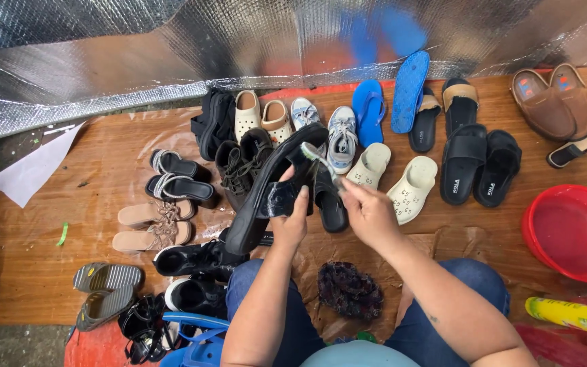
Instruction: Cleaning black sandals using a toothbrush and soapy water in a shoe repair setting.
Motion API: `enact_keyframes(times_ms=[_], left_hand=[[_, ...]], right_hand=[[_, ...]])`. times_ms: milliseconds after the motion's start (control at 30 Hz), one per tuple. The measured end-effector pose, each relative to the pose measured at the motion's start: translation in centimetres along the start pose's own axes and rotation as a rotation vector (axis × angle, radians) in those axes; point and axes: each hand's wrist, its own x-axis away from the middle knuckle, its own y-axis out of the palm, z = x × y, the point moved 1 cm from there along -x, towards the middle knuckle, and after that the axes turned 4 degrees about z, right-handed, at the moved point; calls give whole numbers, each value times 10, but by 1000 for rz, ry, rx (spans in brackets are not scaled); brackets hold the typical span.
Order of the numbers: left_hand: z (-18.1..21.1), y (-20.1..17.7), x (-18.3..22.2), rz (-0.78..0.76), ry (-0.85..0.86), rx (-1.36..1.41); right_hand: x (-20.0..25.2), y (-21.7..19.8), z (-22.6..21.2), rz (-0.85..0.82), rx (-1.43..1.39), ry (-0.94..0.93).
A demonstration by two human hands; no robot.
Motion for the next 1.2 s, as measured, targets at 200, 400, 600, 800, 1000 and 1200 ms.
enact_keyframes(times_ms=[200,400,600,800,1000,1200], left_hand=[[-10,1,-6,255,-437,476],[-3,-6,-19,339,-632,617],[-11,-19,-24,376,-728,551],[-13,-21,-29,359,-786,530],[-4,-21,-30,367,-800,477],[-7,-22,-32,395,-795,512]], right_hand=[[-17,-2,25,40,252,-118],[-31,-16,62,75,502,-205],[-27,-13,68,23,458,-227],[-21,-6,63,-6,529,-252],[-38,-43,92,232,624,-197],[-28,-39,59,18,471,-186]])
